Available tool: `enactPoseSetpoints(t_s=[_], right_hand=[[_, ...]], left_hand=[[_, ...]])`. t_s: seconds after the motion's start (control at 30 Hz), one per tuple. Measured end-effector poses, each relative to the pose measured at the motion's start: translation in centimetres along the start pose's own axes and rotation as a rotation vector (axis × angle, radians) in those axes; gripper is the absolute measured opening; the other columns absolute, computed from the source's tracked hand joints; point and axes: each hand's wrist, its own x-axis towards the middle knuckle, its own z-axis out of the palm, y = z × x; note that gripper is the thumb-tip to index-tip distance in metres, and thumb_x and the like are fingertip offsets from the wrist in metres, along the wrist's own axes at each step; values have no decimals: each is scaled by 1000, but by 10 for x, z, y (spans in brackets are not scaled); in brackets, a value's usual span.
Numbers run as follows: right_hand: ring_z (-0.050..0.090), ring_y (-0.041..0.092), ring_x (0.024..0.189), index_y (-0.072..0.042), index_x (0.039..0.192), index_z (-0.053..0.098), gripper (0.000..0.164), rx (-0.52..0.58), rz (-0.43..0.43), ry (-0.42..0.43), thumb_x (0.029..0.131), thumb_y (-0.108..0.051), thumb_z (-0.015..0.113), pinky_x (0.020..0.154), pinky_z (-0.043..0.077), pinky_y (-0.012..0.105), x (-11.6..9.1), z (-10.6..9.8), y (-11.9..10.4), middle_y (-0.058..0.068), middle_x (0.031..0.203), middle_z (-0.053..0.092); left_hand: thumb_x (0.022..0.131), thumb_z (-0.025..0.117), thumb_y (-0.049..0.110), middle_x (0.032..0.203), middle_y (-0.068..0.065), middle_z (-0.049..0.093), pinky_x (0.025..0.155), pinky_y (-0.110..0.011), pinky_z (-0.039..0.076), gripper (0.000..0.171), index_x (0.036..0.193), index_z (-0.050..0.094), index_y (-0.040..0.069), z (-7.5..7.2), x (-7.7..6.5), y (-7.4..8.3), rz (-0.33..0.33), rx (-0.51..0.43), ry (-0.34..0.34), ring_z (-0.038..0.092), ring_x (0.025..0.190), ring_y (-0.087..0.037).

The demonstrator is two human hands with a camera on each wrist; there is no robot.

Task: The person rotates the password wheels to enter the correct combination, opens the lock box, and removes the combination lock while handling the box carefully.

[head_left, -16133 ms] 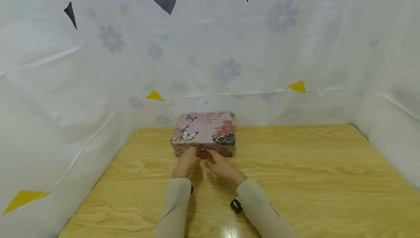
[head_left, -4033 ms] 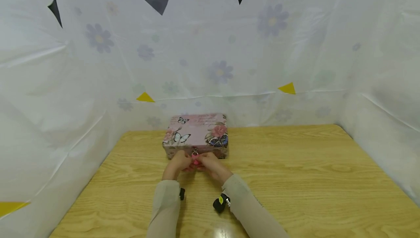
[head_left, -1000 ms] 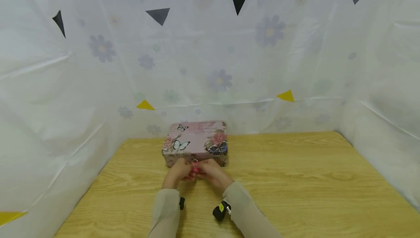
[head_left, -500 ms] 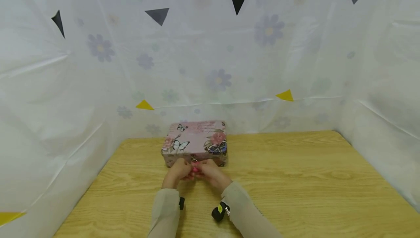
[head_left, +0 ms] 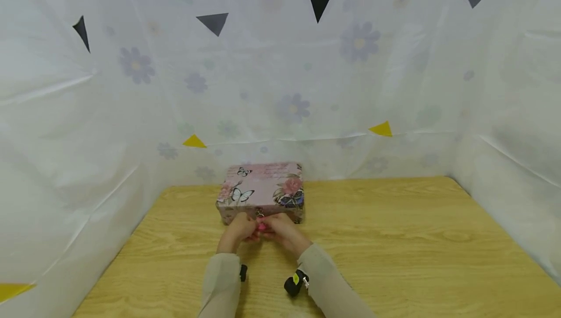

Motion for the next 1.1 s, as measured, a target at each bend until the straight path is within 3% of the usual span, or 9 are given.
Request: enactPoseSetpoints(t_s=[0.4,0.83,1.1], right_hand=[[59,7,67,17,106,59,24,-35,0,-60,95,-1,49,68,52,22,-6,3,10,0,74,59],[57,6,64,14,105,59,24,-37,7,-37,94,1,43,63,50,20,0,7,0,-1,71,57],[59,7,62,18,108,59,26,-16,13,22,93,0,48,64,52,22,2,5,0,-1,68,60]], left_hand=[[92,48,0,60,-7,63,55,-31,54,23,75,62,-6,1,-5,-9,-8,18,-1,62,52,-15],[90,47,-2,59,-6,62,55,-31,54,23,74,62,-6,-5,-2,0,1,46,21,62,53,-17],[92,49,0,58,-5,61,55,-32,55,23,76,63,-9,0,-1,1,20,27,1,62,52,-16]])
